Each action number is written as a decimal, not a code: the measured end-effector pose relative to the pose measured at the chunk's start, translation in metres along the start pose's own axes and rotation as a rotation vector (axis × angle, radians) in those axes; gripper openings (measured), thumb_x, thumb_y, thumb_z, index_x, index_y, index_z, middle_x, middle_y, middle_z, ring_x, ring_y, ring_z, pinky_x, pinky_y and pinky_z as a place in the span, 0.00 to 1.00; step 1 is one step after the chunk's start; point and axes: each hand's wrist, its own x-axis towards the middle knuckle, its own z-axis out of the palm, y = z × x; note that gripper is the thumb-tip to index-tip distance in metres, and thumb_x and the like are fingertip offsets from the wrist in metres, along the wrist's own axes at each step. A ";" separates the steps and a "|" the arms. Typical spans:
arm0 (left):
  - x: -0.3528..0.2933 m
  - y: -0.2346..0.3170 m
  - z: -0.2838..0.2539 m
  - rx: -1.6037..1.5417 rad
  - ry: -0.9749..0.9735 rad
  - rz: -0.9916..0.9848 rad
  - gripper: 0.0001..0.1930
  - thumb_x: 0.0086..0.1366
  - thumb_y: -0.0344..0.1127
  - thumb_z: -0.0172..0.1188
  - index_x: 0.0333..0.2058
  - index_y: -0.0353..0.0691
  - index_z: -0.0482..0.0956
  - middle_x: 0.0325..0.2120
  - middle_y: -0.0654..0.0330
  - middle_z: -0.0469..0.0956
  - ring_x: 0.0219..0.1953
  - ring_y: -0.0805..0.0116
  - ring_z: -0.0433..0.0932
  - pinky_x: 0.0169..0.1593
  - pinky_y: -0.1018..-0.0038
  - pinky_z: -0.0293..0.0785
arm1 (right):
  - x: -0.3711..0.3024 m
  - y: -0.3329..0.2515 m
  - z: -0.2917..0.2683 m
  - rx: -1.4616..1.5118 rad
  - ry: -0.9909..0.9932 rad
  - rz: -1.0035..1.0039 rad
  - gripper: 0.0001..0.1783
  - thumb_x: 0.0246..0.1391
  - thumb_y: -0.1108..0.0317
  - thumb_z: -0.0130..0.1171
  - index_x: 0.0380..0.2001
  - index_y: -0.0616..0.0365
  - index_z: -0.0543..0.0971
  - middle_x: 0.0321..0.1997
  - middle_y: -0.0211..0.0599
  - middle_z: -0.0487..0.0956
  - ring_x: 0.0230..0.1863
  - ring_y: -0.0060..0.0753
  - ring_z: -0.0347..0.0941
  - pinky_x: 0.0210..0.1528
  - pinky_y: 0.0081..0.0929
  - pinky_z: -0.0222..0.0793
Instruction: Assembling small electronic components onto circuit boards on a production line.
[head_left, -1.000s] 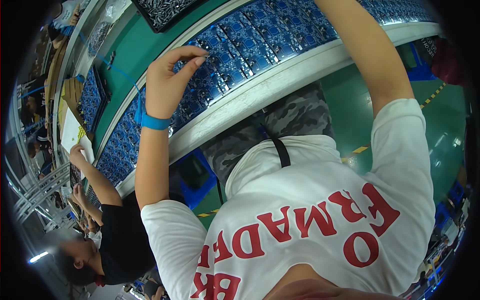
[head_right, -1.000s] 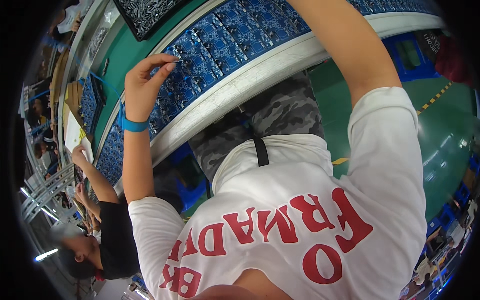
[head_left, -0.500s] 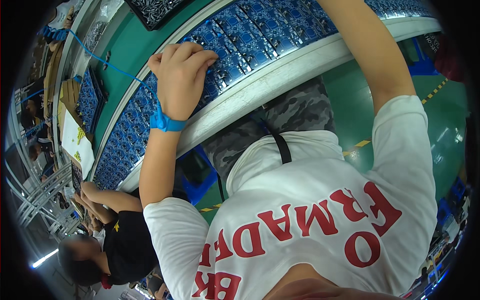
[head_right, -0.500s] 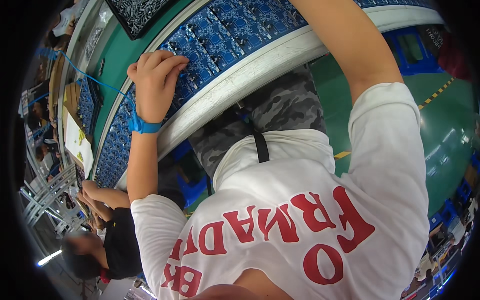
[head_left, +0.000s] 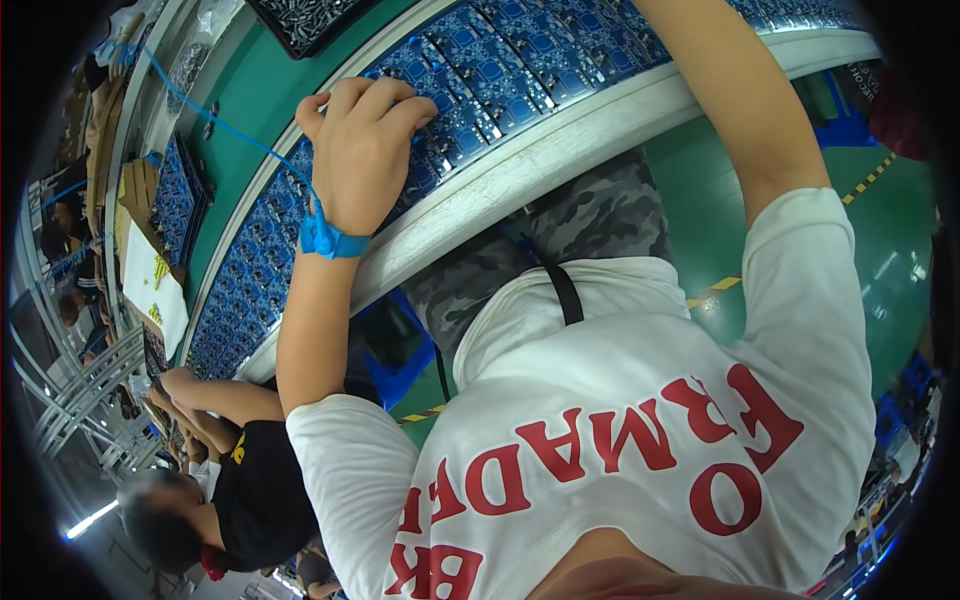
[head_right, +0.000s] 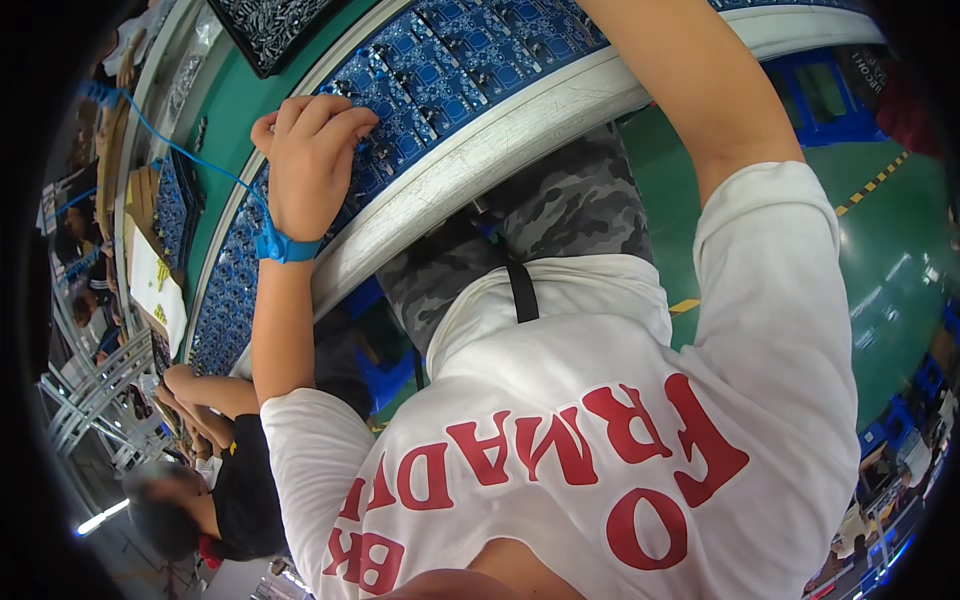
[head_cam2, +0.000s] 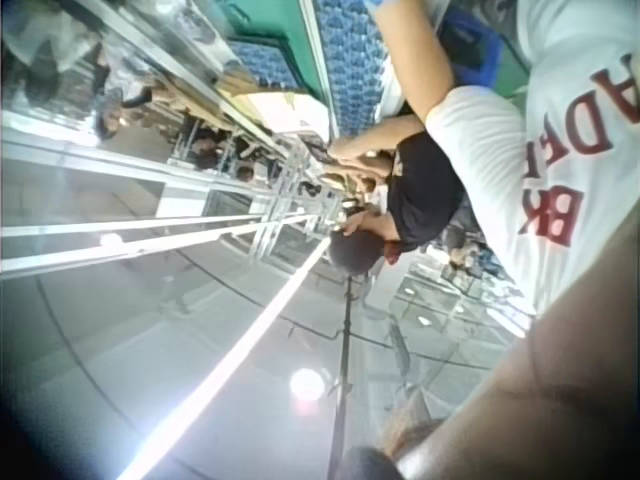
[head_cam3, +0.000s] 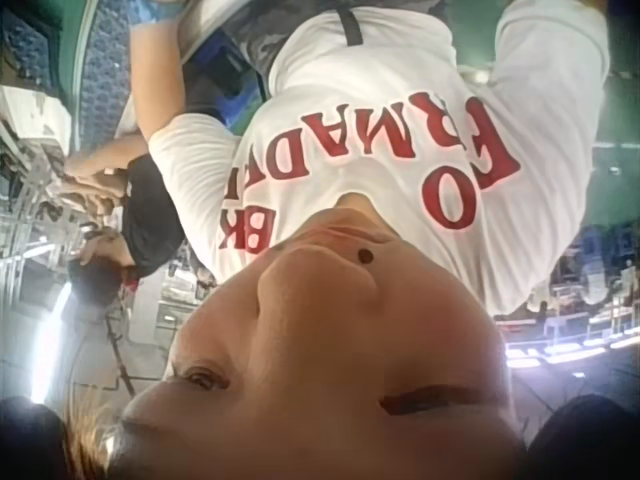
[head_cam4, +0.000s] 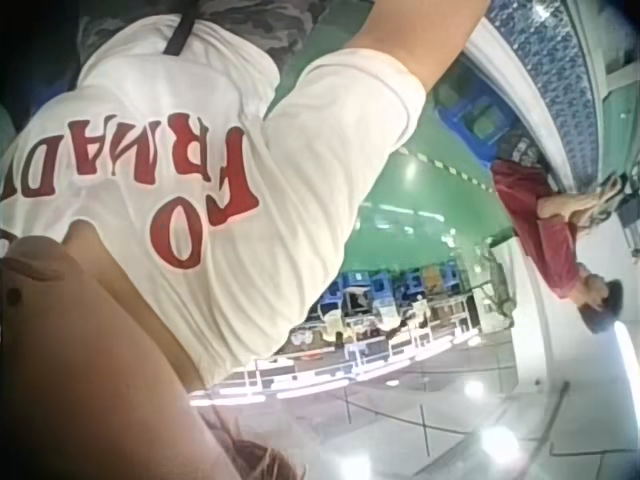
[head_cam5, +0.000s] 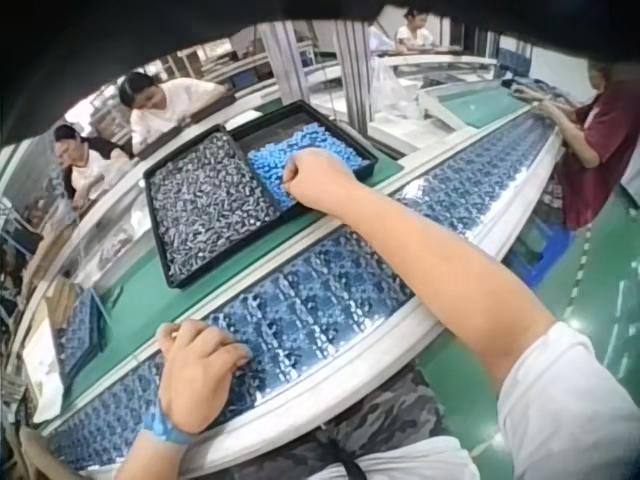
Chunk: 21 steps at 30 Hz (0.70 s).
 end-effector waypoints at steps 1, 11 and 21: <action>0.000 0.000 0.000 0.000 -0.004 0.005 0.09 0.54 0.28 0.64 0.33 0.52 0.83 0.34 0.71 0.76 0.43 0.65 0.73 0.53 0.56 0.58 | 0.000 0.001 0.001 0.000 -0.001 -0.001 0.07 0.46 0.65 0.65 0.26 0.56 0.85 0.32 0.45 0.83 0.37 0.48 0.80 0.42 0.42 0.75; 0.009 -0.004 -0.010 -0.077 -0.138 0.024 0.10 0.58 0.29 0.63 0.37 0.53 0.85 0.34 0.70 0.77 0.44 0.66 0.73 0.52 0.56 0.58 | -0.008 0.003 0.002 0.264 0.167 -0.009 0.07 0.47 0.67 0.65 0.28 0.59 0.82 0.30 0.41 0.82 0.34 0.38 0.79 0.39 0.34 0.74; 0.058 -0.105 -0.001 0.170 0.070 -0.524 0.05 0.56 0.42 0.65 0.29 0.51 0.86 0.30 0.65 0.81 0.43 0.58 0.76 0.49 0.48 0.62 | -0.129 -0.081 -0.014 0.295 -0.527 -0.312 0.07 0.54 0.69 0.61 0.36 0.56 0.83 0.36 0.36 0.82 0.39 0.42 0.79 0.44 0.36 0.75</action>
